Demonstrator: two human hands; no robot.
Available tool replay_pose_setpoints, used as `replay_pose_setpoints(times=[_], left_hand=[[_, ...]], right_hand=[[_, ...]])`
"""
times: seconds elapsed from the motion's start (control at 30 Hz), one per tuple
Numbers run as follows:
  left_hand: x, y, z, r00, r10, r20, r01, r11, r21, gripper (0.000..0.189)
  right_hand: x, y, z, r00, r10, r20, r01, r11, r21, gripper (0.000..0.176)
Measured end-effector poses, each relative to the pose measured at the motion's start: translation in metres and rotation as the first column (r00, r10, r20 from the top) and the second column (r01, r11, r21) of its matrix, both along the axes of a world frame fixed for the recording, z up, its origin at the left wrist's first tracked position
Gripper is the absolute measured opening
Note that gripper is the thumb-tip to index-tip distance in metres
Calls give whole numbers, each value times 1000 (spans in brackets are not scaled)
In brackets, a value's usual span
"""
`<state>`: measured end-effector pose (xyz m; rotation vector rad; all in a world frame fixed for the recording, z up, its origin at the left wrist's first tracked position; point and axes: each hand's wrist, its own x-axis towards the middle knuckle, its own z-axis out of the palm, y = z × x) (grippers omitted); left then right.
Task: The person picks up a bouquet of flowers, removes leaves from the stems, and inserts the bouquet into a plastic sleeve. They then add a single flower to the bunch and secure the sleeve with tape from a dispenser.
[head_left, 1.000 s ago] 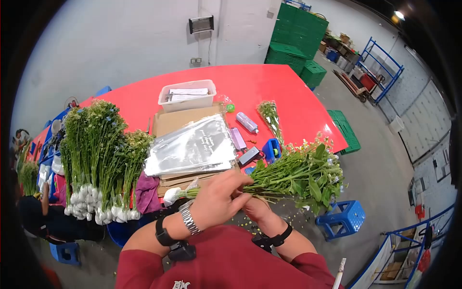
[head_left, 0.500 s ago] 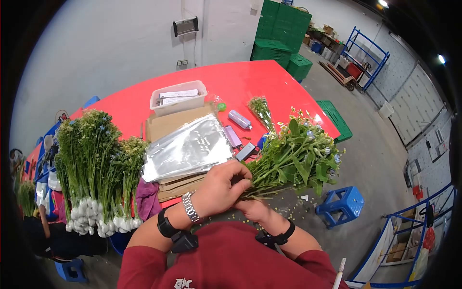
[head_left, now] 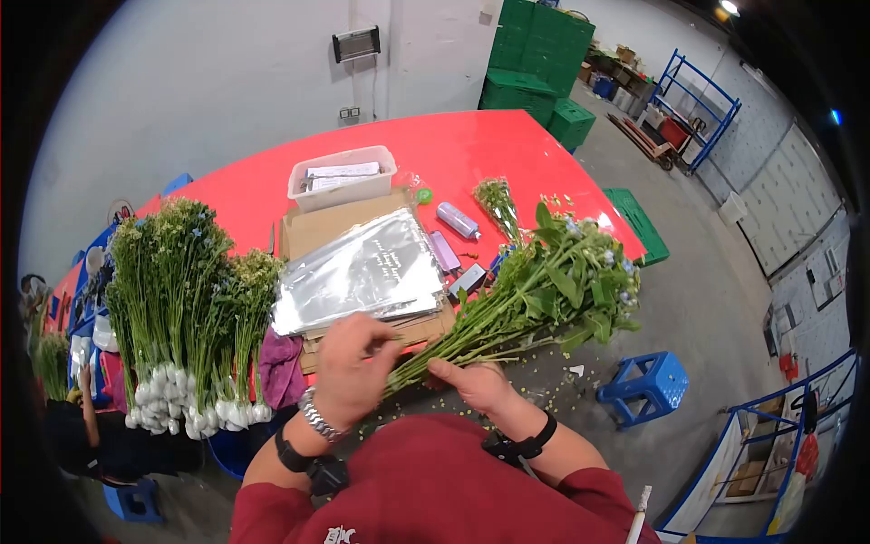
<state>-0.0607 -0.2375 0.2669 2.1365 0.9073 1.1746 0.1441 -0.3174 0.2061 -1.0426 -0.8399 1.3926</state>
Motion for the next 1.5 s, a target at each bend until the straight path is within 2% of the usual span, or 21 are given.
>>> replay_pose_setpoints(times=[0.07,0.17,0.23,0.3,0.43,0.53,0.6,0.67,0.77,0.8,0.83,0.87,0.9,0.97,1.0,1.07,1.2,1.27,1.4,1.47,1.5], left_hand=[[-20,6,-18,929,100,-358,-99,995,20,15],[-29,2,-35,829,235,-507,-152,968,201,27],[-25,-4,-41,867,134,-479,-103,991,89,38],[-14,-16,-45,956,-147,-252,95,974,-206,43],[0,-24,-54,924,-151,-352,127,988,-90,45],[9,-26,-41,972,-87,-217,80,996,-44,34],[23,-26,-26,997,-41,-61,45,997,68,19],[43,-26,-9,995,-77,-70,86,986,141,17],[74,-23,12,993,-76,-92,97,961,258,14],[80,-22,15,993,-48,-104,77,952,297,14],[82,-22,16,993,-44,-106,74,952,298,14],[85,-22,16,991,-32,-128,69,955,289,14],[86,-22,15,988,-26,-152,69,958,279,14],[90,-21,16,987,-34,-157,76,961,265,13],[92,-21,16,987,-32,-155,71,965,254,13],[94,-21,12,990,-44,-136,77,965,250,13],[95,-21,4,997,-45,-69,61,965,255,12],[94,-22,2,997,-46,-55,58,967,248,12],[92,-23,-3,1000,-19,-14,22,960,279,14],[91,-24,-5,1000,-13,-2,13,952,307,14],[91,-24,-5,1000,-5,14,0,944,330,14]], right_hand=[[6,0,-6,997,-9,72,13,999,-45,29],[6,2,0,964,-21,264,51,993,-107,32],[3,3,3,972,-54,227,73,994,-78,37],[3,3,6,965,-49,258,75,993,-89,37],[0,4,2,963,-52,263,70,996,-59,37],[2,3,3,973,-73,221,78,997,-12,32],[6,2,5,919,-15,393,29,999,-31,26],[5,0,-6,922,-37,386,14,998,62,24],[2,1,-32,982,-57,181,21,980,198,24],[5,-1,-27,783,-121,610,-64,960,272,25],[6,-3,-22,406,-211,889,-170,939,300,27],[4,-5,-16,677,-98,730,-43,984,172,29],[6,-5,-20,680,-102,726,-37,984,172,29],[15,-5,-28,280,-185,942,-257,931,259,27],[13,-5,-21,281,-189,941,-247,933,261,27],[8,-5,-1,634,-137,761,-26,980,197,24],[10,-10,-8,786,-179,591,52,973,226,21],[12,-9,-18,933,-57,356,19,994,110,20],[11,-8,-18,974,-25,225,18,999,31,17],[10,-5,-38,772,-277,572,-33,882,471,14],[10,-5,-39,775,-281,566,-28,880,475,14]])
